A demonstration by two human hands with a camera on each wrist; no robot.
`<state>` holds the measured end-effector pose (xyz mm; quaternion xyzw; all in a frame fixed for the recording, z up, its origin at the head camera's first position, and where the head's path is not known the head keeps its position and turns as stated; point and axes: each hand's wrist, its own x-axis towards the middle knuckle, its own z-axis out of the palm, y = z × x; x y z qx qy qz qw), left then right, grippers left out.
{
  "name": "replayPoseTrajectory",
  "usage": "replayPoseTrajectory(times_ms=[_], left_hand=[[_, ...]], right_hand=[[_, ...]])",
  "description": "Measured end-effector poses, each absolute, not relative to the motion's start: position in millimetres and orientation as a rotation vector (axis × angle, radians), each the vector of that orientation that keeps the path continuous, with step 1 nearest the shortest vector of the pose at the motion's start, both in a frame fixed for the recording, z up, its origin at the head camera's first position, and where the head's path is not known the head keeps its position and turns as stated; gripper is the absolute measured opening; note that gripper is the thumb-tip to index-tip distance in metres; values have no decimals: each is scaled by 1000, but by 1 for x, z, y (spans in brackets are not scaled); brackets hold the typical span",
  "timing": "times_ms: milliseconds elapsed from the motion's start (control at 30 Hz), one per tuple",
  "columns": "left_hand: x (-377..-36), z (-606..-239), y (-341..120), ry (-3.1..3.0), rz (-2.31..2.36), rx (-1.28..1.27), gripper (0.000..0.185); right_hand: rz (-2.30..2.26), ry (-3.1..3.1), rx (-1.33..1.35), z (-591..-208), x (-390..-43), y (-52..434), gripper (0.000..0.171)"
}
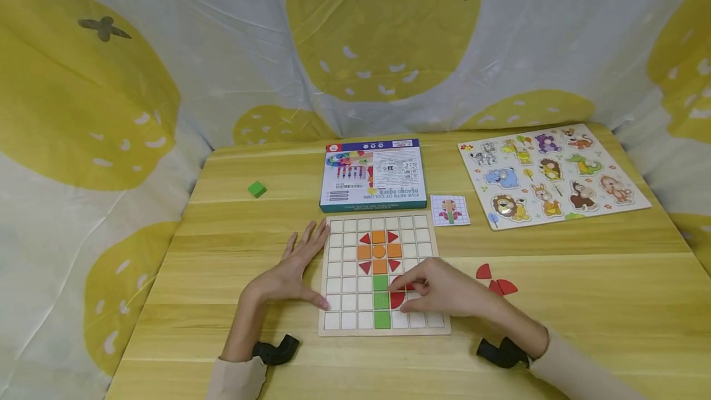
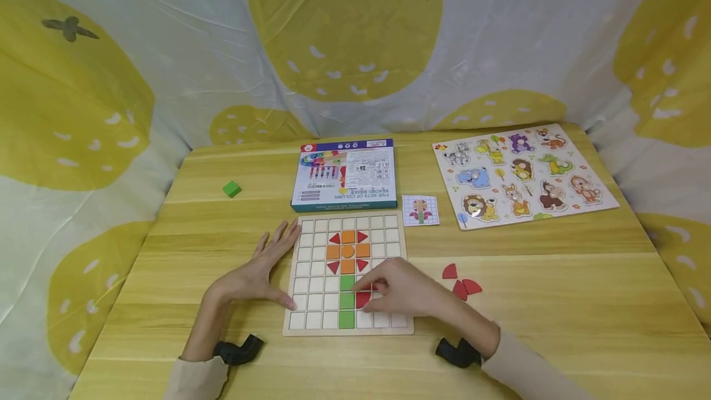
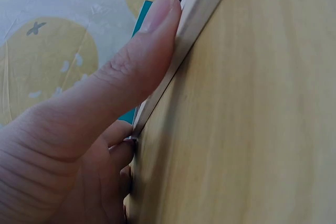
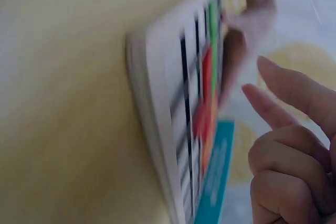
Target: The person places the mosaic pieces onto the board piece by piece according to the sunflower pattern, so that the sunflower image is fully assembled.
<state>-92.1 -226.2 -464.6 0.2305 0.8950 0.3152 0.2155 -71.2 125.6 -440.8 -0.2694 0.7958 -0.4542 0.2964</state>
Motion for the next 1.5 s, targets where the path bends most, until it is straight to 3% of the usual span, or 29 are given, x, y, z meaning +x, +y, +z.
replayPoseTrajectory(times_ms=[267, 467, 900, 1500], left_hand=[[-91, -465, -227, 2479, 871, 633, 148], [-90, -465, -228, 2479, 879, 631, 148], [-91, -468, -227, 2471, 872, 643, 148], [-91, -465, -226, 2472, 881, 638, 148]], right_hand=[[-1220, 2330, -513, -431, -91, 216, 29], [-1129, 2366, -403, -440, -94, 251, 31], [-1043, 2439, -337, -451, -92, 246, 20], [-1004, 2480, -441, -449, -106, 218, 24]])
